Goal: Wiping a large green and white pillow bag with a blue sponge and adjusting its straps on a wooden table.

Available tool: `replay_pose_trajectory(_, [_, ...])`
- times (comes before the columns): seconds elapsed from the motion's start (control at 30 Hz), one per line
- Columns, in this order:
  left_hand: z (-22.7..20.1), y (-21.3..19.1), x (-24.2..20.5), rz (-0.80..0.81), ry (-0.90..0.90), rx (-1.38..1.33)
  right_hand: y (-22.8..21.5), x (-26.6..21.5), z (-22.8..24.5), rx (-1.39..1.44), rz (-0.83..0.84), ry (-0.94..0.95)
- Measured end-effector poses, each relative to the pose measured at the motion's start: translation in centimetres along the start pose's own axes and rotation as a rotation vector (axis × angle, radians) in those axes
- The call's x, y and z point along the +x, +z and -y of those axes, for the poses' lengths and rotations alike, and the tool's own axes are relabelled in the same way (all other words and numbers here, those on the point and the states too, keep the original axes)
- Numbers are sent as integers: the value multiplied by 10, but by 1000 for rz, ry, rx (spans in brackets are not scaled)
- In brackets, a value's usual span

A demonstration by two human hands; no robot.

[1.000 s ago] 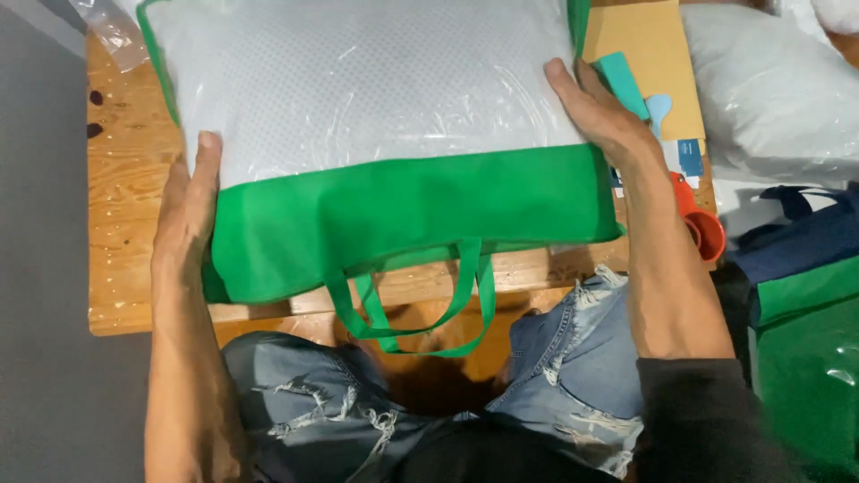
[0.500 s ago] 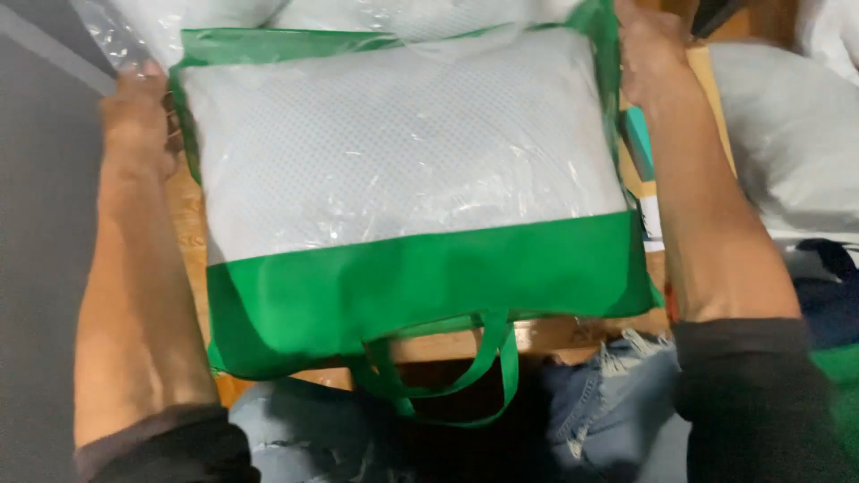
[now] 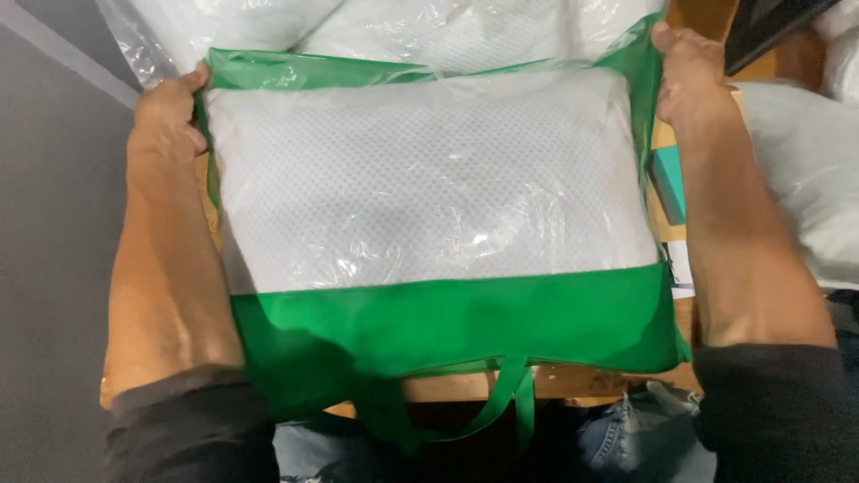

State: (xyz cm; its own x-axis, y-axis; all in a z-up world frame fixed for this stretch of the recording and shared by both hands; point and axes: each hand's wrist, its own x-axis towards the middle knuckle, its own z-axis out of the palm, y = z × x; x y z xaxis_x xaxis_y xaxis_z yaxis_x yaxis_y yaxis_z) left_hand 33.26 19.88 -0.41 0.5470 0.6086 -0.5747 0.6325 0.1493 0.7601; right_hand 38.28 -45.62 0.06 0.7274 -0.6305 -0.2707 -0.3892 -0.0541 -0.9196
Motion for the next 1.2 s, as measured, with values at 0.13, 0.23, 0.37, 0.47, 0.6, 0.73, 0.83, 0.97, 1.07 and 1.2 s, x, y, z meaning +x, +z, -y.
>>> replay_pose_trajectory(0.13, [24, 13, 70, -173, 314, -371, -13, 78, -29, -880, 52, -423])
replay_pose_trajectory(0.23, [33, 11, 66, -179, 454, -385, -15, 122, -58, -1883, 35, -718])
replay_pose_trajectory(0.37, [16, -9, 29, -225, 315, 65, 1, 51, -48, 37, -164, -668])
replay_pose_trajectory(0.47, [26, -34, -7, -146, 937, 268, -24, -63, 2, -359, -80, -977])
replay_pose_trajectory(0.6, [38, -43, -235, 190, 1042, 471, -46, -234, 30, -484, 322, -1082])
replay_pose_trajectory(0.73, [93, -47, -280, 357, 1087, 853, -63, -305, -14, -912, 544, -1009])
replay_pose_trajectory(0.83, [121, -53, -258, 312, 1223, 937, -73, -308, -44, -953, 452, -1149])
replay_pose_trajectory(0.97, [134, -54, -242, 273, 1318, 1028, -73, -292, -60, -887, 391, -1346])
replay_pose_trajectory(1.07, [127, -56, -252, 332, 1254, 999, -74, -289, -60, -924, 425, -1308])
replay_pose_trajectory(1.2, [110, -51, -306, 340, 1114, 1033, -69, -333, -39, -828, 436, -1128])
